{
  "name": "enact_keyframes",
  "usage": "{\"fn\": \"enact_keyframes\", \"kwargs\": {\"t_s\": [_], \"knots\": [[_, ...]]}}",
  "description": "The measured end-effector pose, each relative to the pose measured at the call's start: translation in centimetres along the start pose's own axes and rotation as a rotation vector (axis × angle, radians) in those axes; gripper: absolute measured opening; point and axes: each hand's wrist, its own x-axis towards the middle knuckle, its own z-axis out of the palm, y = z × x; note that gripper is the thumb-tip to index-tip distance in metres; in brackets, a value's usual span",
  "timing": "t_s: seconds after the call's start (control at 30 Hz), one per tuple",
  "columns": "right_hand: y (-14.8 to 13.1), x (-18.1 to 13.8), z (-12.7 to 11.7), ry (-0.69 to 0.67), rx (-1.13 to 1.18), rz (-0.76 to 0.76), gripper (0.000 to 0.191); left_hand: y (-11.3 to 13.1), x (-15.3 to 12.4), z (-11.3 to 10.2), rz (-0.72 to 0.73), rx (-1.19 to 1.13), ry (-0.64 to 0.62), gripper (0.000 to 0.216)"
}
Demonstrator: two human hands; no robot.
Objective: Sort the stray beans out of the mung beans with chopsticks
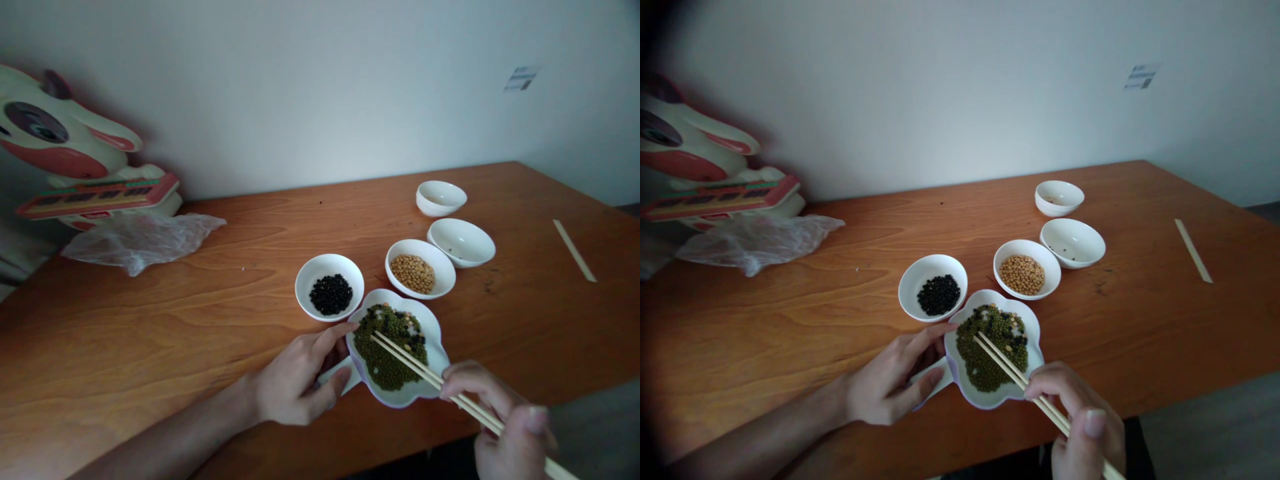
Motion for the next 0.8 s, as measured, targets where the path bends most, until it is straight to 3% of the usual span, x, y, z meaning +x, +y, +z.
{"fn": "enact_keyframes", "kwargs": {"t_s": [0.17,0.27,0.43,0.53,0.63,0.73,0.8], "knots": [[1.6,-0.4,-0.7,-0.025,-0.008,-0.04,0.086,0.0,0.0,0.0,0.0,-0.006,-0.004,0.069],[1.1,-0.5,-1.0,0.003,0.0,-0.031,0.088,0.0,0.0,0.0,0.007,-0.001,0.004,0.069],[-1.4,0.0,-0.6,0.257,0.054,0.046,0.081,-0.1,0.0,0.1,0.03,0.016,0.011,0.07],[-2.6,1.4,0.5,0.344,0.16,-0.054,0.076,-0.2,0.0,0.1,0.027,0.017,0.011,0.07],[-4.0,3.4,2.5,0.314,0.233,-0.149,0.073,-0.2,0.0,0.1,0.029,0.019,0.009,0.07],[-5.6,4.8,4.3,0.174,0.135,0.003,0.079,-0.2,0.0,0.1,0.023,0.022,0.001,0.07],[-6.0,4.7,4.5,0.172,0.139,0.033,0.082,-0.2,0.0,0.1,0.014,0.026,0.001,0.07]]}}
